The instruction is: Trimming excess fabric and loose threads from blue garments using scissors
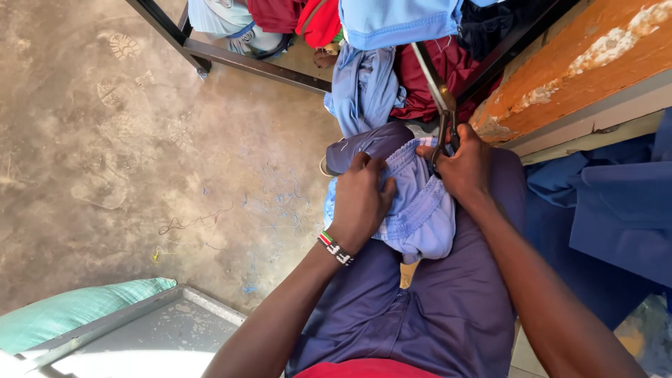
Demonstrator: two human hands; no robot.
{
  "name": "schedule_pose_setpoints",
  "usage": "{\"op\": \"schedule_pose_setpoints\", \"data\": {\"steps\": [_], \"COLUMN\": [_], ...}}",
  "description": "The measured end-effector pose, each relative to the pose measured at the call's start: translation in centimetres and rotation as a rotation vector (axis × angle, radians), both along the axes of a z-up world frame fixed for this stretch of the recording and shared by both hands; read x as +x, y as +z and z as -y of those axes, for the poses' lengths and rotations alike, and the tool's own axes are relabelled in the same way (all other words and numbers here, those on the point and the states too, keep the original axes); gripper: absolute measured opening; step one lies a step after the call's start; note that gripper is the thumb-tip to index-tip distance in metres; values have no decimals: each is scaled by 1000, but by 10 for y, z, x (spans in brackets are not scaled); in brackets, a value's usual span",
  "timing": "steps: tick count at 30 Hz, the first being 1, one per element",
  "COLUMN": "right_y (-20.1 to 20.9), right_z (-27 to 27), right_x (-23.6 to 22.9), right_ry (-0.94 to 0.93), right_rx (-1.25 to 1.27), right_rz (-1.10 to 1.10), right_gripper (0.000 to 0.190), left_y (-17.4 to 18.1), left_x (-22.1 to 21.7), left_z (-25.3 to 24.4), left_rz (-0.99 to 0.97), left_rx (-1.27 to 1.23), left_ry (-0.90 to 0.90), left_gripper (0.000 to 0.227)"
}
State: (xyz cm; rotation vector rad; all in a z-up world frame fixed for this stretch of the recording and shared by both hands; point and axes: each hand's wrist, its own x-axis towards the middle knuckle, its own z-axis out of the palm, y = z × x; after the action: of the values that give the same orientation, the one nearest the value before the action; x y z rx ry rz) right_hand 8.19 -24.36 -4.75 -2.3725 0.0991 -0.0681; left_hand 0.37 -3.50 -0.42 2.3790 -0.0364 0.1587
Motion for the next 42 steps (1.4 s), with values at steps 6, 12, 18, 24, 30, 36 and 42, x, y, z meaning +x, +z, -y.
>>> {"op": "schedule_pose_setpoints", "data": {"steps": [6, 12, 18, 24, 30, 36, 42], "right_y": [-9, 2, 51, 88, 124, 154, 181], "right_z": [-4, -9, 12, 72, 94, 103, 111], "right_x": [0, 0, 3, -16, -36, -31, -19], "right_ry": [-32, -37, 151, 401, 342, 379, 475], "right_rx": [47, 96, -217, -593, -614, -720, -737], "right_rz": [25, 14, -55, 52, -226, -460, -625], "right_gripper": [52, 52, 57, 47, 47, 52, 52], "left_y": [-4, -46, -26, 1, 7, 2, -1], "left_x": [-2, 7, 2, 5, 9, 24, 29], "left_z": [10, -24, -27, -29, -19, -28, -18], "left_rz": [66, -130, -142, -8, 34, -302, -343], "left_rx": [438, -823, -915, -302, -150, -594, -1036], "left_ry": [-52, 114, 91, -110, -105, 145, 301], "left_gripper": [14, 12, 22, 41, 12, 11, 8]}}
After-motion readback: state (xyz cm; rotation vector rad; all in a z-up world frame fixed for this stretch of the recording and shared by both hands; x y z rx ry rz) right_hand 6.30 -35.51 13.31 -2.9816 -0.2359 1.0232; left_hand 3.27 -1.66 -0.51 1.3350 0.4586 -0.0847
